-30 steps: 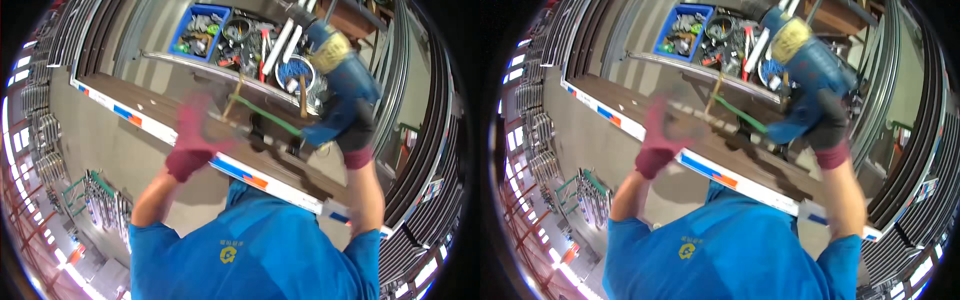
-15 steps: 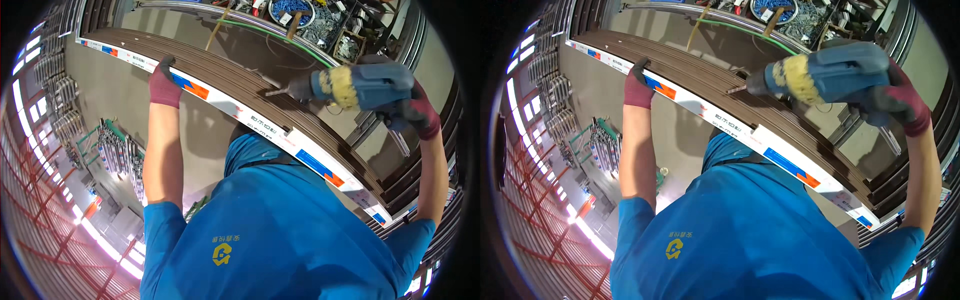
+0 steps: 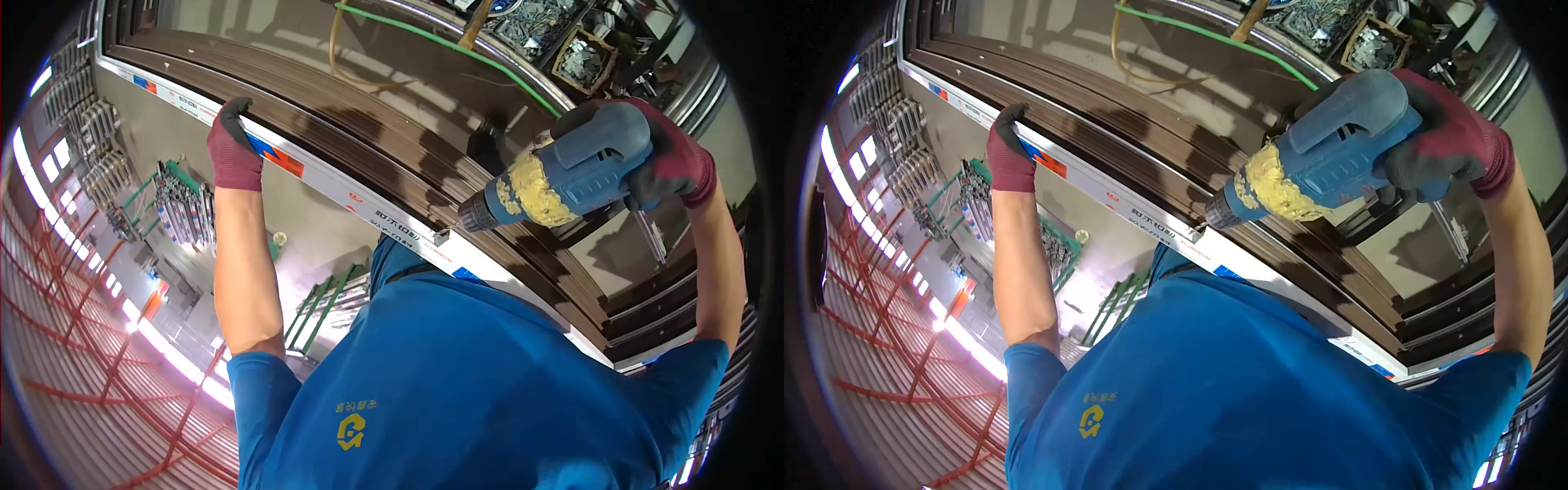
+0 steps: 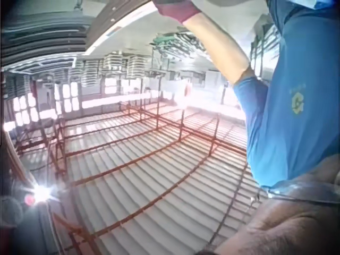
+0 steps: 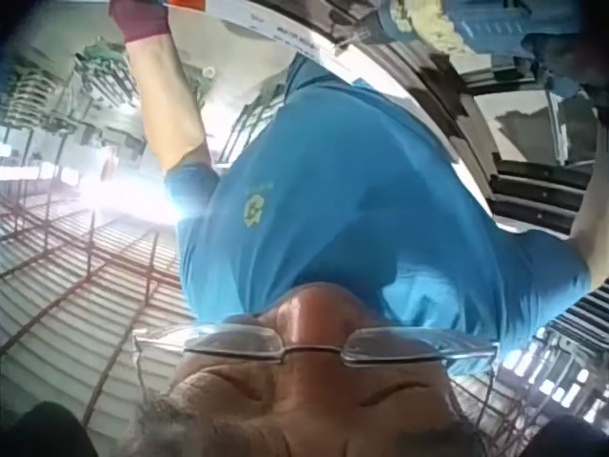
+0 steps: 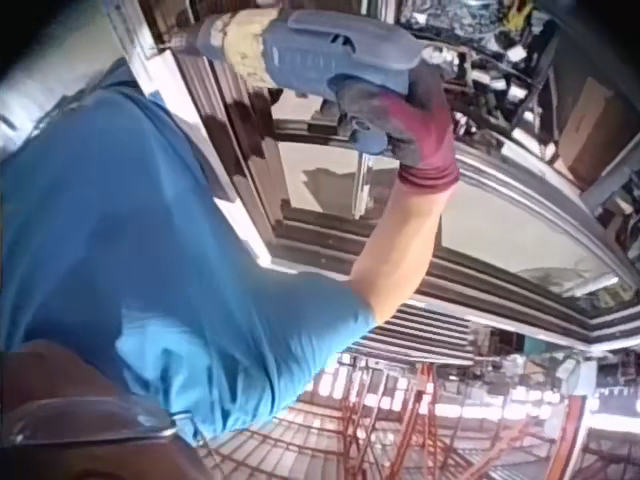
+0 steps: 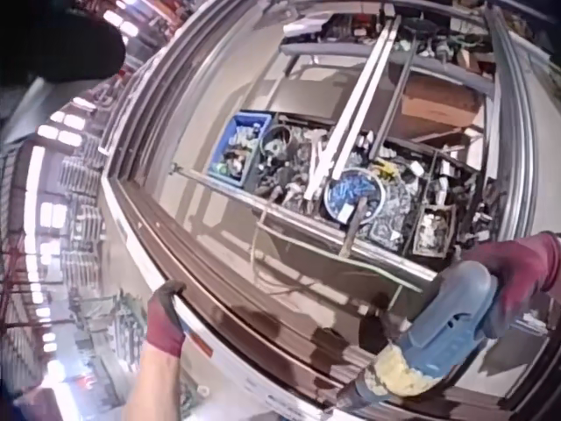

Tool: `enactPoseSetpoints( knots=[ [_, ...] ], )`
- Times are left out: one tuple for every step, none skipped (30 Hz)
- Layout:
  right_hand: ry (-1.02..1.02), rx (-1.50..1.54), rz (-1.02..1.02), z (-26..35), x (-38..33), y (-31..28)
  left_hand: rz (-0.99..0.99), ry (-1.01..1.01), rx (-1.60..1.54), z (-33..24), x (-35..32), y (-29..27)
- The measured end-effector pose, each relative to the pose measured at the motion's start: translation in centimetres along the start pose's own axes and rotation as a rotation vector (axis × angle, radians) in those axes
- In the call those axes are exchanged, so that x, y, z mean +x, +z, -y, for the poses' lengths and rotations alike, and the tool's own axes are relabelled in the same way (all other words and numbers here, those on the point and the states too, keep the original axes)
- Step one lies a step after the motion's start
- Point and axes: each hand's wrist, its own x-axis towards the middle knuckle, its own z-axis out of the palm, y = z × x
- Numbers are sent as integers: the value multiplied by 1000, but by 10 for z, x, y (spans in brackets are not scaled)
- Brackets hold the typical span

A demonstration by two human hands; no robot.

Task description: Assembling and securing components of metal window frames using a power drill and hammer.

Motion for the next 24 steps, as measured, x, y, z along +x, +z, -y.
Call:
enactPoseSetpoints(
  knots=[
    [-4, 11, 24, -4, 7, -2, -24, 63, 7, -1, -6, 4],
    [-8, 19, 45, -6, 12, -5, -33, 49, 14, 0, -5, 3],
    [-13, 26, 65, -9, 16, -7, -30, 32, -13, 1, -1, 0],
    [-18, 32, 85, -12, 21, -10, -27, 16, -40, 3, 2, -4],
    [-25, 42, 104, -16, 26, -11, -8, 45, -1, 0, 1, -4],
    [-32, 52, 122, -20, 30, -12, -15, 35, 6, -1, -2, -2],
    [-39, 61, 140, -25, 34, -14, -81, -7, -7, -3, -3, -1],
    [-49, 68, 155, -27, 37, -15, -146, -44, -23, -7, -6, 2],
    [-60, 74, 170, -30, 40, -16, -94, 6, 29, -3, -5, -6],
    [-72, 80, 184, -32, 43, -18, -101, 2, 33, -1, -3, -13],
    [-77, 89, 185, -35, 42, -17, -51, 59, 52, 1, 0, -13],
    [-83, 98, 186, -38, 40, -17, -1, 117, 70, 4, 3, -12],
    [-89, 106, 185, -40, 38, -16, 7, 113, 70, 8, 6, -11],
    [-101, 110, 194, -42, 40, -17, -19, 100, 79, 6, 3, -9],
    [-113, 115, 202, -43, 41, -17, -44, 87, 87, 4, 1, -7],
    [-124, 119, 208, -45, 42, -18, -43, 86, 88, 9, 6, -10],
    [-140, 119, 217, -44, 43, -19, -49, 66, 54, 17, 17, -19],
    [-152, 121, 227, -44, 44, -20, -55, 42, 20, 21, 20, -23],
    [-153, 118, 231, -45, 46, -22, -59, 42, 19, 23, 22, -28],
    [-149, 100, 236, -47, 47, -25, -32, 56, 17, 24, 21, -29],
    [-145, 81, 240, -49, 48, -28, -4, 70, 15, 24, 21, -30],
    [-141, 62, 245, -50, 49, -31, -8, 70, 13, 25, 22, -30],
    [-139, 44, 249, -51, 50, -33, -41, 81, 48, 26, 24, -29],
    [-130, 30, 249, -51, 50, -32, -67, 88, 83, 19, 19, -17]
  ],
)
